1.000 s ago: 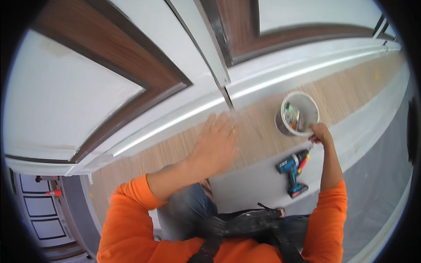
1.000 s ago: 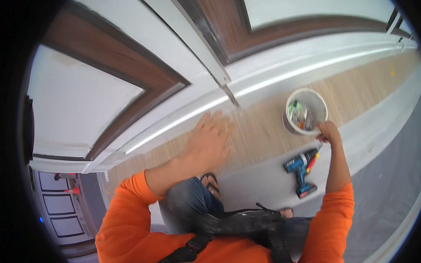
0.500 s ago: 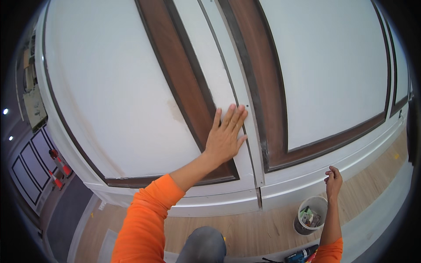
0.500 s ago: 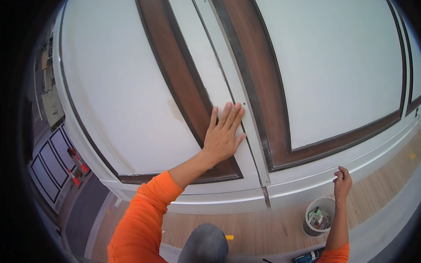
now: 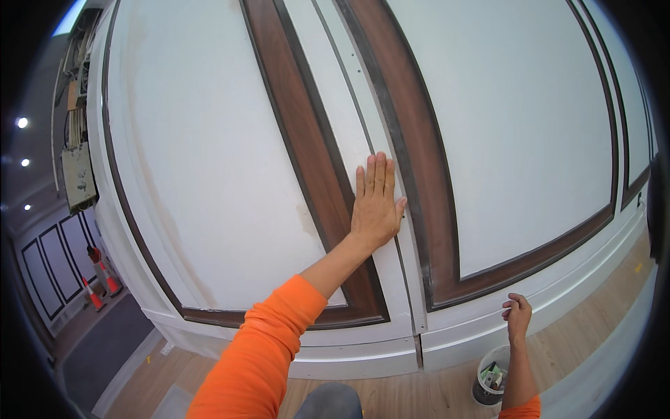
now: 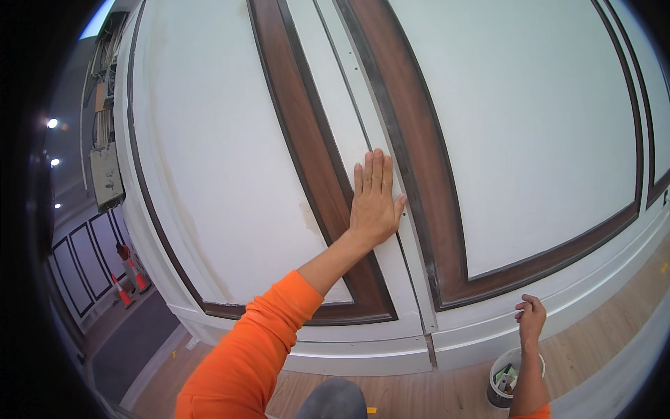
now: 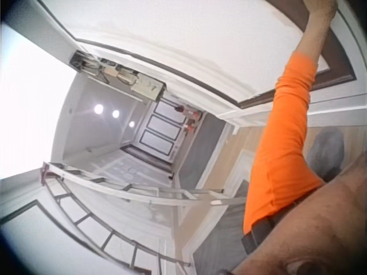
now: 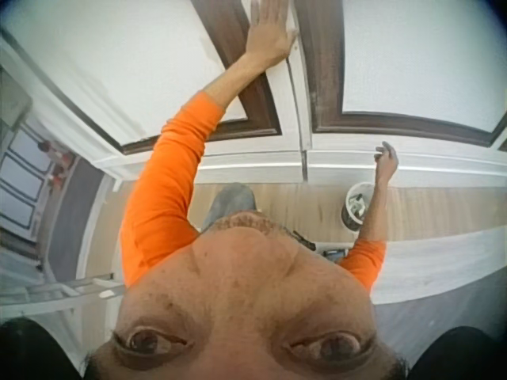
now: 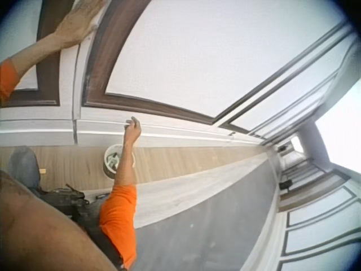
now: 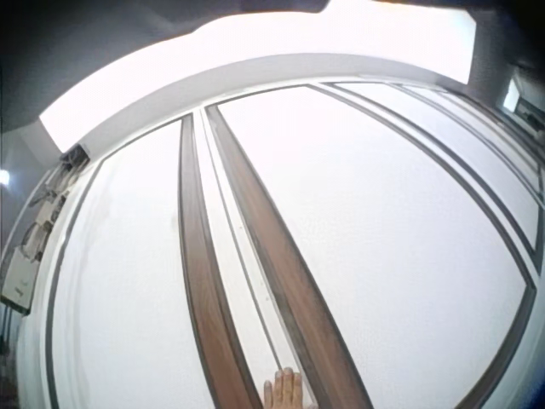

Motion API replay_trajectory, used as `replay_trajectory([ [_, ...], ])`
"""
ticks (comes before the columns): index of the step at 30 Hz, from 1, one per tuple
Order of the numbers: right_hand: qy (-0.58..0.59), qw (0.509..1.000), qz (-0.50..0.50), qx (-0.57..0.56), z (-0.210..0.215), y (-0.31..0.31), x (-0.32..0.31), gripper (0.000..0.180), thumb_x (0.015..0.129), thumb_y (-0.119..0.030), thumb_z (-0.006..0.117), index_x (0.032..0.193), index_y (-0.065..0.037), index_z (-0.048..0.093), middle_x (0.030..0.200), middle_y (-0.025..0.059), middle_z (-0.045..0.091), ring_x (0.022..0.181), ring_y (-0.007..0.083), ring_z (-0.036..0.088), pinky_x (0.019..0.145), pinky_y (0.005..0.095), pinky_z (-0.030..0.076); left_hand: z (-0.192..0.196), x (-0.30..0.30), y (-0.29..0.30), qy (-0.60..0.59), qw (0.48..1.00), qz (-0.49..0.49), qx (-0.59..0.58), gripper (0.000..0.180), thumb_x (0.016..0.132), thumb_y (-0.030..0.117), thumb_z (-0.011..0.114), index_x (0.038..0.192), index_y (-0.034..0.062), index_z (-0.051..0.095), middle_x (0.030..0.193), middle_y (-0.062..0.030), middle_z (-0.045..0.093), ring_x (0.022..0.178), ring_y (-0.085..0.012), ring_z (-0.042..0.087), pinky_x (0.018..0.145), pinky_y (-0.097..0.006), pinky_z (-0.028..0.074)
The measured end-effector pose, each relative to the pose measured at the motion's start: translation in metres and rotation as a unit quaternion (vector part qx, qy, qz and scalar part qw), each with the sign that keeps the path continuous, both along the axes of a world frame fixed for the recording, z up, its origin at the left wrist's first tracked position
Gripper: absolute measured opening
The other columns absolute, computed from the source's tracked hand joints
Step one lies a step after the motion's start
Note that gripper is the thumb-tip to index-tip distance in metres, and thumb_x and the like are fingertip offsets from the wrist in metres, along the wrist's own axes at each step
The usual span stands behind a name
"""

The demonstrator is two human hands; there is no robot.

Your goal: The person sits on the floor and installs a metal bracket onto a door frame. They use a screwdriver to tighten screws and a cordless drill to drive additional screws. The person repeatedly reaches into a bucket to retrieve screws and other small parts.

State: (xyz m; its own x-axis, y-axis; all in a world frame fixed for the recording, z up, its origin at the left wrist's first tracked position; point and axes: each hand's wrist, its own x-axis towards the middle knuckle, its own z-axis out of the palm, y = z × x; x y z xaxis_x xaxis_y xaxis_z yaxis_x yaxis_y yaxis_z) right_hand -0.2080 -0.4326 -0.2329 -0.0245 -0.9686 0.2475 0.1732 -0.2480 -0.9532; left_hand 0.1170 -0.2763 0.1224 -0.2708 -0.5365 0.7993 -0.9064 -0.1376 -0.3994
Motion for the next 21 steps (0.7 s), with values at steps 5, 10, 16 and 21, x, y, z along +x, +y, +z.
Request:
replay_trajectory([
  [5,0.067,0.997,0.032,-0.032,-0.005,0.014,0.008,0.033,0.093,-0.006,0.046,0.111,0.004,0.072,0.079,0.0133,0.073,0.058,0.0160,0.064,0.053,0.0282,0.052,-0.062,-0.006,0.008,0.023,0.999,0.005,0.045,0.088,0.100,0.034,0.058,0.160,-0.0110,0.013,0.171,-0.0263,0.004,0.160,-0.0386,-0.001,0.127,-0.057,-0.003],
  [10,0.168,0.982,0.080,-0.042,-0.004,0.029,0.004,0.031,0.100,-0.013,0.048,0.109,0.004,0.073,0.077,0.0122,0.073,0.062,0.0171,0.066,0.058,0.0310,0.053,-0.175,-0.013,0.032,0.044,0.989,0.034,0.136,0.088,0.097,0.034,0.061,0.159,-0.0107,0.017,0.171,-0.0260,0.006,0.160,-0.0375,0.001,0.126,-0.058,-0.003],
  [16,0.249,0.966,0.068,-0.005,-0.005,0.043,-0.021,0.032,0.096,-0.013,0.050,0.112,0.003,0.073,0.078,0.0116,0.074,0.060,0.0166,0.067,0.059,0.0315,0.054,-0.280,-0.010,0.047,0.039,0.964,0.049,0.259,0.090,0.094,0.031,0.064,0.160,-0.0103,0.018,0.171,-0.0232,0.008,0.160,-0.0356,0.002,0.127,-0.057,-0.002],
  [21,0.385,0.915,0.098,0.066,-0.023,0.044,-0.048,0.031,0.095,-0.018,0.055,0.109,0.002,0.073,0.076,0.0114,0.074,0.059,0.0188,0.068,0.058,0.0333,0.055,-0.348,-0.007,0.060,-0.044,0.948,0.039,0.313,0.078,0.091,0.020,0.059,0.156,-0.0108,0.030,0.171,-0.0189,0.015,0.160,-0.0315,0.005,0.128,-0.055,0.001],
])
